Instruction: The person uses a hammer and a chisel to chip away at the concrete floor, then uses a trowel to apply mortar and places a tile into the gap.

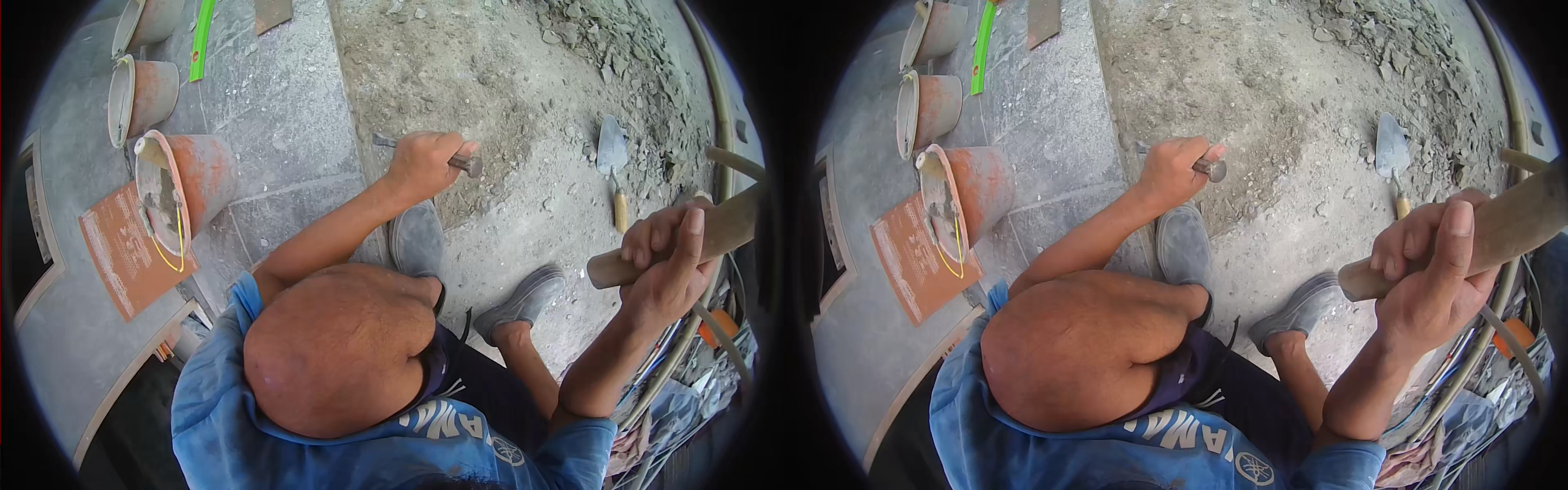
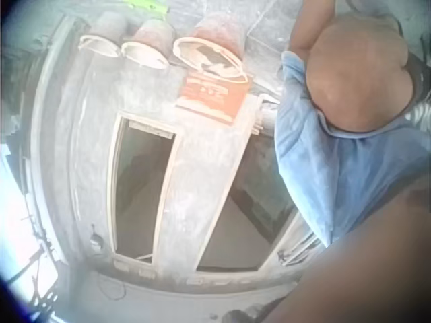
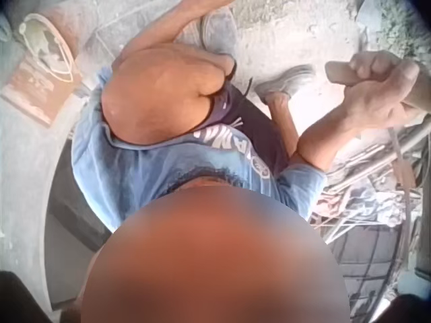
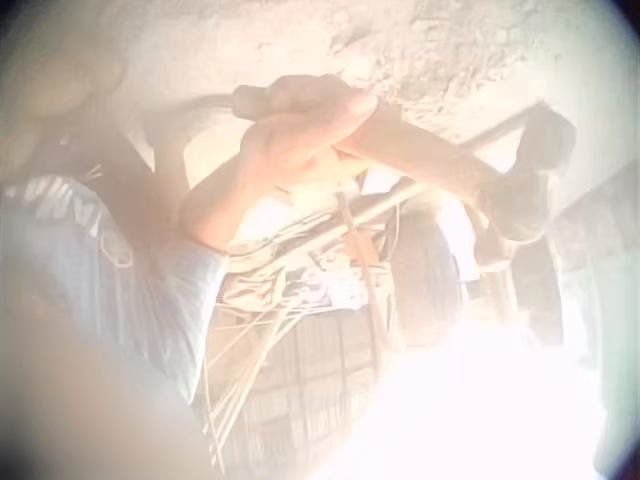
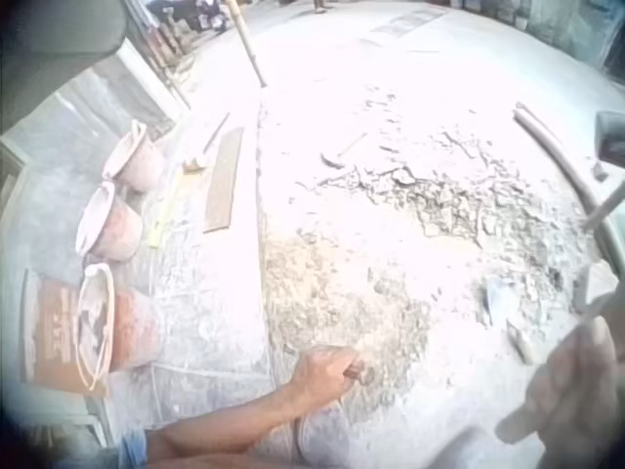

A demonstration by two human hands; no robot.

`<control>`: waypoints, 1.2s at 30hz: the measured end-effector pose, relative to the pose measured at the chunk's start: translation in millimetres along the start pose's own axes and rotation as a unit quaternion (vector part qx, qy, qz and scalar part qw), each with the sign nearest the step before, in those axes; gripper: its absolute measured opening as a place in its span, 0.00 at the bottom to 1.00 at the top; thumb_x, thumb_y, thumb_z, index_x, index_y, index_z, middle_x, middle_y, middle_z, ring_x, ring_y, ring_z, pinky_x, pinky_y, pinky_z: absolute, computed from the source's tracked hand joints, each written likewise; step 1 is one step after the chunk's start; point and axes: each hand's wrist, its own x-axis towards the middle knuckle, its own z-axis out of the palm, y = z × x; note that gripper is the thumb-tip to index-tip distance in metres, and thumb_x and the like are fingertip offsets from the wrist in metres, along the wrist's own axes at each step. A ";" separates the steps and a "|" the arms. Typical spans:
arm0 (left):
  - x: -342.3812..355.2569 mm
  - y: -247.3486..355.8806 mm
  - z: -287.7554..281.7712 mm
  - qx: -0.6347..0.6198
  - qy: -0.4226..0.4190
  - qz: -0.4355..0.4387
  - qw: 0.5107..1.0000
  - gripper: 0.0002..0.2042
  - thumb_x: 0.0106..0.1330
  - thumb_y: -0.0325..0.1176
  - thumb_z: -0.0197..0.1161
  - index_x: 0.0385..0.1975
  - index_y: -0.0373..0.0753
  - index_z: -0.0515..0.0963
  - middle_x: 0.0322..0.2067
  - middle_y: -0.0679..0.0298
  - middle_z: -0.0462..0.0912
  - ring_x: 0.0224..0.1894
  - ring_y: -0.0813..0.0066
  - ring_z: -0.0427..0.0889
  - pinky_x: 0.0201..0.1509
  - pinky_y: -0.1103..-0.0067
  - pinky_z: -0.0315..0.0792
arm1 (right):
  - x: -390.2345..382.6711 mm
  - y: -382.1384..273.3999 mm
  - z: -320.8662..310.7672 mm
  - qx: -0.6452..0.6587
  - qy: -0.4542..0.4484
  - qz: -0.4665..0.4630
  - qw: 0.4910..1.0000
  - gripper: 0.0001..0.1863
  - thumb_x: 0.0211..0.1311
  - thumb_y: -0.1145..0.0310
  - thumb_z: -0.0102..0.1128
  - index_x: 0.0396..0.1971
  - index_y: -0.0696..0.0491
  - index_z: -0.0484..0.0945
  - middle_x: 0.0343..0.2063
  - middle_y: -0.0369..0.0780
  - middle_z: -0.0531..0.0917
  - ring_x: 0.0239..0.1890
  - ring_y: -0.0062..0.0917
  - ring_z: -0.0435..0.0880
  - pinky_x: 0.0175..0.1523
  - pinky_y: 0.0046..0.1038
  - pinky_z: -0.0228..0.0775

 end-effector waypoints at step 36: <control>-3.1 -30.0 -8.4 -0.039 0.130 -0.067 0.988 0.16 0.65 0.33 0.62 0.17 0.35 0.67 0.14 0.54 0.70 0.15 0.55 0.71 0.20 0.67 0.62 | -79.2 107.3 24.7 -0.220 -0.213 0.228 0.924 0.12 0.66 0.65 0.59 0.32 0.58 0.70 0.13 0.33 0.71 0.13 0.13 0.68 0.18 0.21 0.60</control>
